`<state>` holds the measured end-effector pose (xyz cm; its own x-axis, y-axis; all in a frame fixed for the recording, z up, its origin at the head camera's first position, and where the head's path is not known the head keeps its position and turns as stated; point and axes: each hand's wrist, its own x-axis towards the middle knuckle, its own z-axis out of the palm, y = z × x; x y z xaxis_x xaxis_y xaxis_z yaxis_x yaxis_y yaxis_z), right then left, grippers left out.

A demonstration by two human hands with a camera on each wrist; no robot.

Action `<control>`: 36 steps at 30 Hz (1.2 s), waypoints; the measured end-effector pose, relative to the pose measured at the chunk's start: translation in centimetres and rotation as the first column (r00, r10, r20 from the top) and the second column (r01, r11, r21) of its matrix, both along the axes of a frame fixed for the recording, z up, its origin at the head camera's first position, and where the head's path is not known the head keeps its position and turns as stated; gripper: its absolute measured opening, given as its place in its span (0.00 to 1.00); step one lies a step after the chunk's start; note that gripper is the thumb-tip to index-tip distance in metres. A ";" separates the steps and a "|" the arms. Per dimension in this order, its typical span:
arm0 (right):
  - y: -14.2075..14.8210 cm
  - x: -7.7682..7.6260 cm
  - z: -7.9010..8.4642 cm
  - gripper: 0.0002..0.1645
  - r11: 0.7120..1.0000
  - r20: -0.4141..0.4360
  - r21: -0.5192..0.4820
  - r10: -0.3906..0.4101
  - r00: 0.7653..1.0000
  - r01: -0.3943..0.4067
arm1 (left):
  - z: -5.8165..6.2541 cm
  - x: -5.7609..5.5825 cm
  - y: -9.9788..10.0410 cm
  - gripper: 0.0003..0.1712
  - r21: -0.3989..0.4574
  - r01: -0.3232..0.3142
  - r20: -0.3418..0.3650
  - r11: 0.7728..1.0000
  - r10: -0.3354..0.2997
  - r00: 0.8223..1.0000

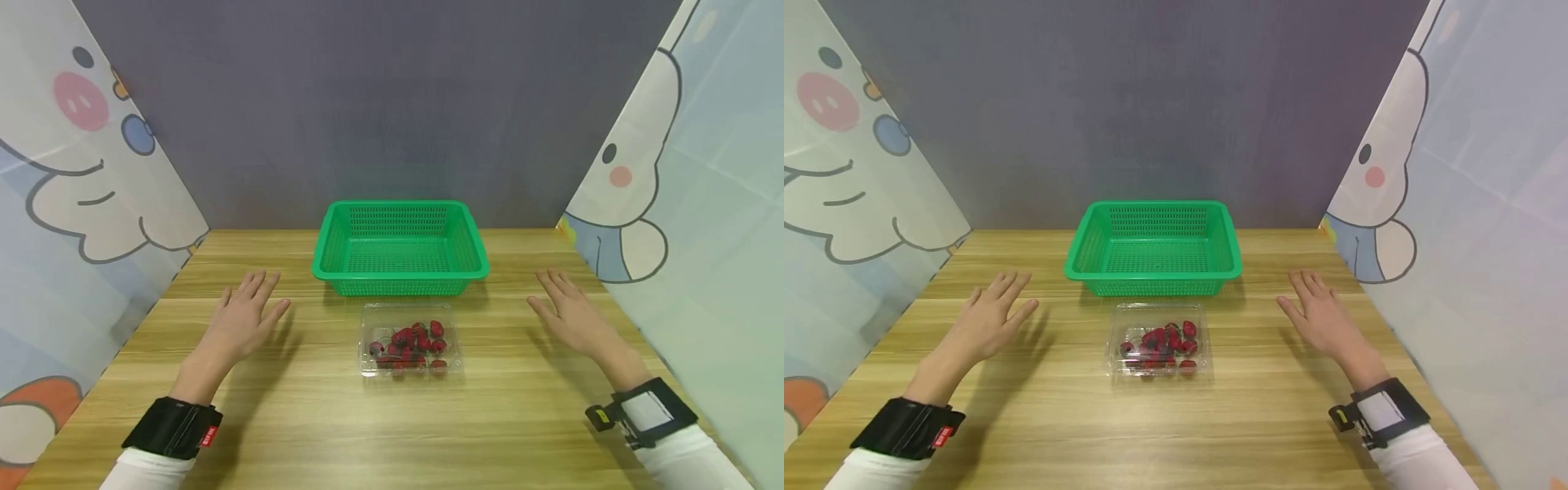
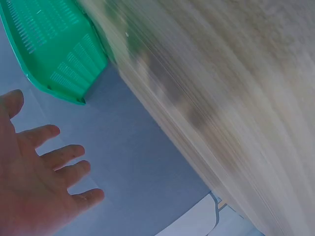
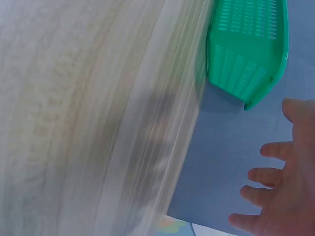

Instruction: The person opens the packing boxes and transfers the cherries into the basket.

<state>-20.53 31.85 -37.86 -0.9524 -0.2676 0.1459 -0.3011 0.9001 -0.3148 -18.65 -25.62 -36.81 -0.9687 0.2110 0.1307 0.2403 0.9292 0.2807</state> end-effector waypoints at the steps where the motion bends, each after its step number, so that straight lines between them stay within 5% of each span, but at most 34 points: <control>1: -0.1 0.0 0.0 0.45 1.000 -0.008 -0.006 0.003 1.000 -0.003 | 0.0 0.0 0.0 0.43 -0.001 0.001 -0.002 1.000 -0.001 1.000; 12: -0.7 0.2 -0.2 0.42 1.000 -0.055 -0.017 0.000 0.998 -0.001 | -0.5 0.0 0.8 0.40 -0.015 0.003 -0.012 1.000 -0.003 1.000; 24: -2.2 0.6 0.1 0.28 0.997 -0.221 -0.072 0.006 0.975 -0.022 | -0.4 0.0 2.0 0.36 -0.027 0.034 -0.045 0.999 -0.035 0.998; 36: -3.8 0.7 -0.3 0.22 0.991 -0.286 -0.087 0.072 0.956 -0.100 | -1.1 -0.1 3.3 0.28 0.001 0.122 -0.086 0.993 -0.121 0.989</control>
